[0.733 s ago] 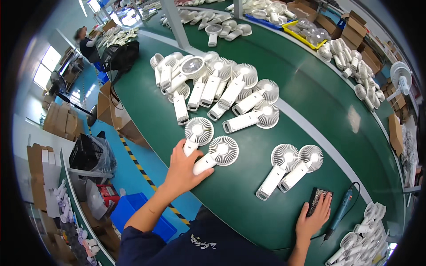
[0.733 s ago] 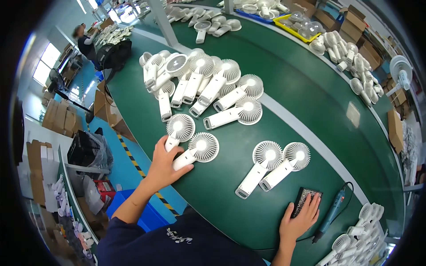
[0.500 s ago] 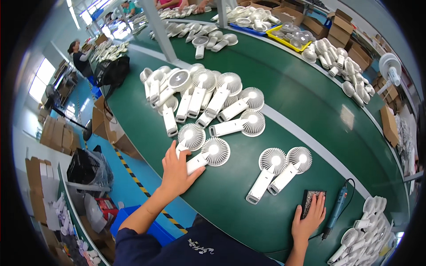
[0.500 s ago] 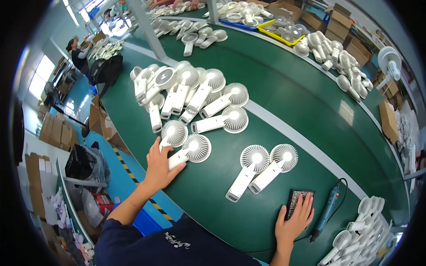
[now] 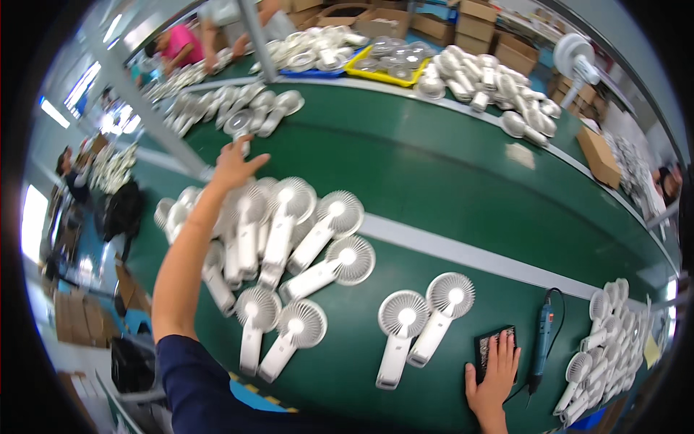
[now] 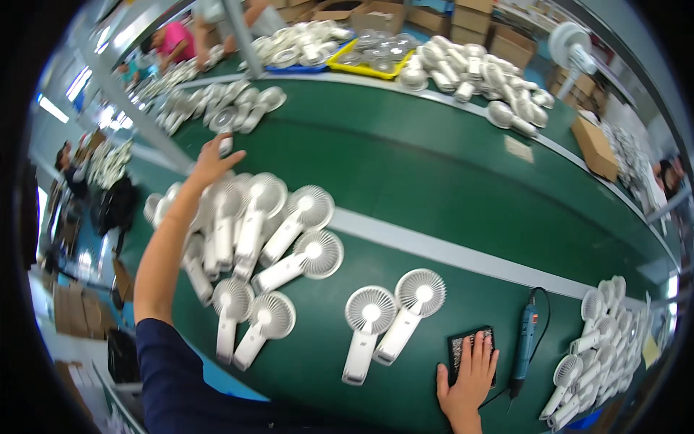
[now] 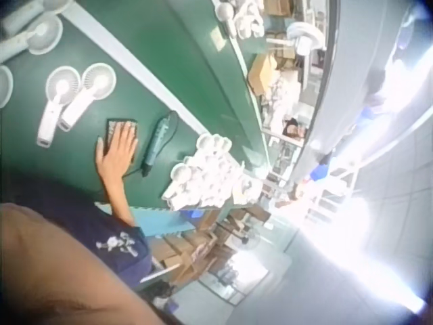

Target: Assemble small portable electric fans by screwing the housing together and organizing them on the assembly line.

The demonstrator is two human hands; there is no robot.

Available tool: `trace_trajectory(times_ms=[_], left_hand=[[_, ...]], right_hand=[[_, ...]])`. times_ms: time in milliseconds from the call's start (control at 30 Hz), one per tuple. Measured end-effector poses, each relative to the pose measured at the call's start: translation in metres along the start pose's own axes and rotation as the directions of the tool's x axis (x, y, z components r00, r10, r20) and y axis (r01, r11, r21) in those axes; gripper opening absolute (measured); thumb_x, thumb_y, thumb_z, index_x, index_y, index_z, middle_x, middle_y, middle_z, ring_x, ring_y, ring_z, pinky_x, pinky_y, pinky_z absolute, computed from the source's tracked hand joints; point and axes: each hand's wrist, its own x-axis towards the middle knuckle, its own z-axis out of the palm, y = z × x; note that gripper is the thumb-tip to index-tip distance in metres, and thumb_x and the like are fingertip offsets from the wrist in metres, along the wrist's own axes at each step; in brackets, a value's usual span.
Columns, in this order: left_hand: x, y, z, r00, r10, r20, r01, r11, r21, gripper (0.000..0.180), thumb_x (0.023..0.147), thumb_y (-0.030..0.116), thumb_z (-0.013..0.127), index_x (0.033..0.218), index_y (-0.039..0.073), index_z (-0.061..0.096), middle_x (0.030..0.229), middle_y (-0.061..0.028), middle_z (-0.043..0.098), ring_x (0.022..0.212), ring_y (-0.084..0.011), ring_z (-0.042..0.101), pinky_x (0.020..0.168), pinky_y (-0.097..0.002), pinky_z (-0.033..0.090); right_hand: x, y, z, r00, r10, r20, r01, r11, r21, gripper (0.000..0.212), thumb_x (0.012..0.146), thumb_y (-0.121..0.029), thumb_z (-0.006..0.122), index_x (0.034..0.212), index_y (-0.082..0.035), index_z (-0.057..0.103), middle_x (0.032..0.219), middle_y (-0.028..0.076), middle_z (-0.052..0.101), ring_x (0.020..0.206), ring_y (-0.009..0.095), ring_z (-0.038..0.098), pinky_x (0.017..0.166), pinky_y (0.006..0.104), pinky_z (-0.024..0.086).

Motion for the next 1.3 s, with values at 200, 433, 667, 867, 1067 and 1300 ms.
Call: trace_trajectory(times_ms=[200, 433, 667, 867, 1067, 1300], left_hand=[[0.119, -0.039, 0.049, 0.922, -0.289, 0.258, 0.310, 0.950, -0.046, 0.121, 0.067, 0.083, 0.069, 0.158, 0.013, 0.033, 0.153, -0.0344, 0.037, 0.146, -0.0527, 0.025, 0.121, -0.0524, 0.022], [0.180, 0.004, 0.096, 0.829, -0.487, 0.276, 0.352, 0.837, 0.418, 0.127, 0.068, 0.093, 0.055, 0.152, -0.003, 0.041, 0.156, -0.0220, 0.043, 0.147, -0.0407, 0.035, 0.116, -0.0689, 0.008], [0.201, -0.046, 0.092, 0.841, -0.344, 0.417, 0.305, 0.939, 0.160, 0.113, 0.067, 0.071, 0.071, 0.139, -0.013, 0.046, 0.130, -0.0313, 0.060, 0.125, -0.0404, 0.057, 0.111, -0.0475, 0.037], [0.189, -0.042, 0.103, 0.949, -0.278, 0.146, 0.240, 0.942, 0.236, 0.095, 0.074, 0.058, 0.075, 0.138, -0.006, 0.047, 0.119, -0.0273, 0.064, 0.108, -0.0354, 0.064, 0.088, -0.0471, 0.050], [0.149, 0.065, 0.099, 0.966, -0.258, 0.034, 0.216, 0.870, 0.444, 0.104, 0.076, 0.065, 0.072, 0.151, 0.001, 0.039, 0.141, -0.0312, 0.051, 0.132, -0.0422, 0.049, 0.103, -0.0549, 0.043], [0.170, 0.018, 0.108, 0.985, -0.171, 0.035, 0.087, 0.655, 0.751, 0.069, 0.099, 0.047, 0.055, 0.157, 0.016, 0.036, 0.161, -0.0210, 0.033, 0.140, -0.0435, 0.041, 0.110, -0.0614, 0.035]], right_hand=[[0.002, -0.011, -0.006, 0.997, 0.030, -0.065, -0.031, 0.999, -0.008, 0.061, 0.092, -0.025, 0.066, 0.145, -0.001, 0.050, 0.154, 0.024, 0.044, 0.144, 0.041, 0.039, 0.118, 0.0553, 0.026], [0.003, -0.008, -0.010, 0.991, 0.131, -0.026, -0.131, 0.991, 0.010, 0.063, 0.082, -0.031, 0.073, 0.137, -0.003, 0.058, 0.148, 0.021, 0.050, 0.140, 0.041, 0.043, 0.118, 0.0574, 0.026], [0.013, -0.011, -0.011, 0.977, 0.200, -0.080, -0.201, 0.980, -0.003, 0.060, 0.081, -0.033, 0.076, 0.136, -0.014, 0.061, 0.148, 0.012, 0.054, 0.139, 0.032, 0.047, 0.117, 0.0512, 0.030], [0.010, -0.014, -0.006, 0.974, 0.204, -0.096, -0.205, 0.979, -0.002, 0.061, 0.081, -0.034, 0.076, 0.136, -0.013, 0.061, 0.149, 0.012, 0.053, 0.140, 0.032, 0.046, 0.117, 0.0511, 0.030], [0.006, -0.020, -0.006, 0.971, 0.225, -0.082, -0.227, 0.974, -0.013, 0.062, 0.082, -0.035, 0.076, 0.138, -0.013, 0.060, 0.150, 0.012, 0.052, 0.141, 0.032, 0.046, 0.117, 0.0507, 0.030], [0.006, -0.013, -0.003, 0.977, 0.178, -0.118, -0.167, 0.981, 0.096, 0.059, 0.090, -0.035, 0.069, 0.144, -0.015, 0.054, 0.153, 0.009, 0.049, 0.144, 0.027, 0.043, 0.119, 0.0462, 0.029]])
